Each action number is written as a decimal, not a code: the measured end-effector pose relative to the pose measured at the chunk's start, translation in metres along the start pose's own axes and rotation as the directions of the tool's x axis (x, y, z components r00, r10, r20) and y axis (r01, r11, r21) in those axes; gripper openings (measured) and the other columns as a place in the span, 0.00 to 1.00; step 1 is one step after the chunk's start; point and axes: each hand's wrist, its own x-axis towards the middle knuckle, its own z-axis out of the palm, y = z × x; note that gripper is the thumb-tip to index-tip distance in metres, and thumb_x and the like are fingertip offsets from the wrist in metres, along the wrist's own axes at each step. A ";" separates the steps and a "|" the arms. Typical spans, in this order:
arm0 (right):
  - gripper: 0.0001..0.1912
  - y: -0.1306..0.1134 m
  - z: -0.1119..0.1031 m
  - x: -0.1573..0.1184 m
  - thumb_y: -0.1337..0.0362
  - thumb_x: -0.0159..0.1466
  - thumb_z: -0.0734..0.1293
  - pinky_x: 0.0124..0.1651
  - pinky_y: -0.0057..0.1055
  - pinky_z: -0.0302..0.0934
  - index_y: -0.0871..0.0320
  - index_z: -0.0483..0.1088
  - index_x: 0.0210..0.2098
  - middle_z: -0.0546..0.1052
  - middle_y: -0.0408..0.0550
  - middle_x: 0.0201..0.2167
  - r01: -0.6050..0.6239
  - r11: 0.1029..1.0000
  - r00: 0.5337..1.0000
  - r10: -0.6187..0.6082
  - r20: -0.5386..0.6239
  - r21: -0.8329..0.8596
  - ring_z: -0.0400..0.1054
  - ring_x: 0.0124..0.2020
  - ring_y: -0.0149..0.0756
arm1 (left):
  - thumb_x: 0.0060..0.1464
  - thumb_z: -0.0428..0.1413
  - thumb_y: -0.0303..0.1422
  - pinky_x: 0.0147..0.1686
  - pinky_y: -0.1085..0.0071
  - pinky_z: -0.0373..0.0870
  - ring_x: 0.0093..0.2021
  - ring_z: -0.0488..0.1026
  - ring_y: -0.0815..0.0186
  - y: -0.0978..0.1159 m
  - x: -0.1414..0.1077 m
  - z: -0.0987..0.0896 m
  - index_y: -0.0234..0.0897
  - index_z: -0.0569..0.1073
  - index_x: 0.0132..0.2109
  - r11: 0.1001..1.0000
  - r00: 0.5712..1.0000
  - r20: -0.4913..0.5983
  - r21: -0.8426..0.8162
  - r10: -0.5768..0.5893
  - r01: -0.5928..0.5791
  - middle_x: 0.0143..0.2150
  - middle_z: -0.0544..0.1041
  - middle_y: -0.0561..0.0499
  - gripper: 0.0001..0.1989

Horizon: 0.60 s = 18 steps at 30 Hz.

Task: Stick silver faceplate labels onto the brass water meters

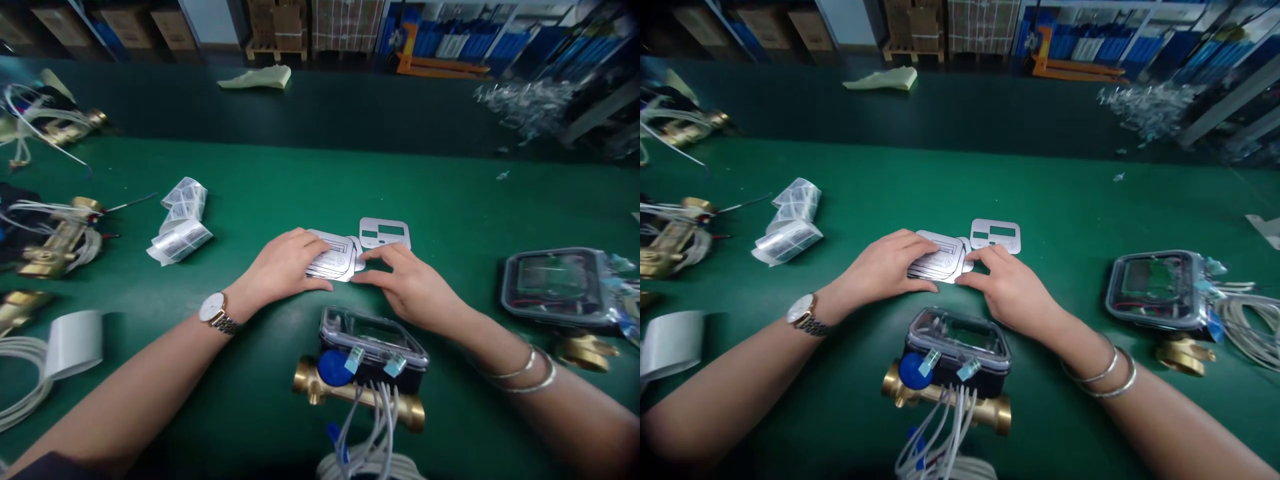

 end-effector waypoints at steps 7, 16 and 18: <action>0.18 0.002 0.016 0.011 0.72 0.71 0.61 0.46 0.49 0.67 0.58 0.79 0.53 0.75 0.61 0.48 0.095 0.976 0.995 -0.101 -0.020 -0.198 0.67 0.47 0.54 | 0.55 0.64 0.57 0.51 0.57 0.75 0.54 0.75 0.51 -0.002 0.002 0.001 0.37 0.74 0.60 0.998 1.000 0.014 0.065 0.000 -0.001 0.55 0.80 0.45 0.35; 0.26 0.003 0.028 0.006 0.79 0.67 0.60 0.45 0.48 0.66 0.61 0.74 0.62 0.75 0.61 0.50 0.069 0.996 0.991 -0.076 -0.113 -0.063 0.67 0.45 0.50 | 0.63 0.61 0.50 0.44 0.63 0.74 0.50 0.80 0.54 -0.011 0.005 -0.001 0.41 0.76 0.58 0.999 1.000 -0.016 0.046 -0.018 0.019 0.52 0.83 0.49 0.23; 0.27 0.005 0.027 0.005 0.80 0.67 0.61 0.49 0.50 0.67 0.59 0.74 0.62 0.75 0.60 0.53 0.039 0.999 0.991 -0.040 -0.125 -0.007 0.68 0.49 0.50 | 0.71 0.52 0.45 0.36 0.66 0.71 0.43 0.81 0.59 -0.010 0.002 -0.001 0.42 0.68 0.67 0.999 0.998 -0.037 0.034 -0.041 0.042 0.49 0.84 0.51 0.23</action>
